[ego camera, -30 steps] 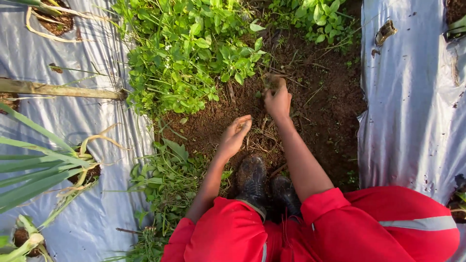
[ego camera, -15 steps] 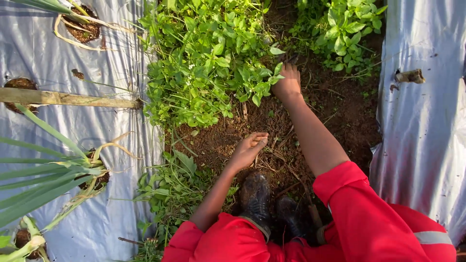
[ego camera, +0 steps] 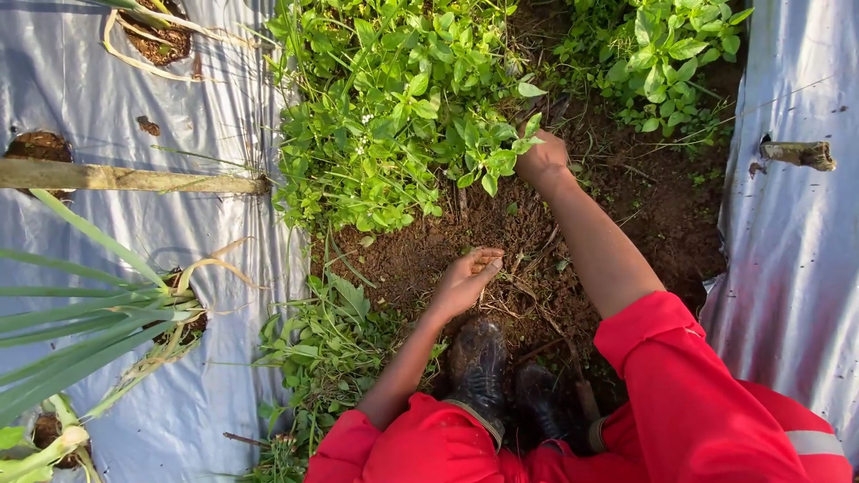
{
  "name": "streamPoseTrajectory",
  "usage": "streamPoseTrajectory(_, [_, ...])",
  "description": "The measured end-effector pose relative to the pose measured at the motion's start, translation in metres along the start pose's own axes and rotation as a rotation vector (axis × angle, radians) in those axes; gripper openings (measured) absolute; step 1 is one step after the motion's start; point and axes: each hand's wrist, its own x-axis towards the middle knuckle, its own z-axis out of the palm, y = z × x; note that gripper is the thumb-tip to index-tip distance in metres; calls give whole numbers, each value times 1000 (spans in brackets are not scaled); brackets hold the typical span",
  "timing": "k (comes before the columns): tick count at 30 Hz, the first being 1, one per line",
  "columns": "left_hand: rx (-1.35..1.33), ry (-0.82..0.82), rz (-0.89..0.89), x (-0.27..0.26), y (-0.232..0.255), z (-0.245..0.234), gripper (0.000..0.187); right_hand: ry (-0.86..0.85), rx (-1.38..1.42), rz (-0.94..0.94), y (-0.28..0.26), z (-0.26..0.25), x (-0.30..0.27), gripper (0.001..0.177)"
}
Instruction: Hand-weeding and loosening soil in a vegetable garden bed
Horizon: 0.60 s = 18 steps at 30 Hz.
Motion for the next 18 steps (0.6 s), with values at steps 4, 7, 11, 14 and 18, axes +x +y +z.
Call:
streamPoseTrajectory(4, [-3, -21, 9, -6, 5, 9, 34, -122, -308, -2, 25, 46, 11, 21])
streamPoseTrajectory(7, [37, -48, 25, 0, 2, 12, 37, -87, -59, 75, 27, 61, 21, 23])
streamPoseTrajectory(11, [72, -60, 54, 2, -5, 15, 39, -13, 187, -82, -1, -21, -50, 29])
streamPoseTrajectory(14, [86, -64, 52, 3, -5, 18, 42, -44, 452, 4, -3, -42, -92, 46])
streamPoseTrajectory(18, [64, -61, 48, 16, -23, 23, 42, -14, 754, 76, 13, -37, -153, 43])
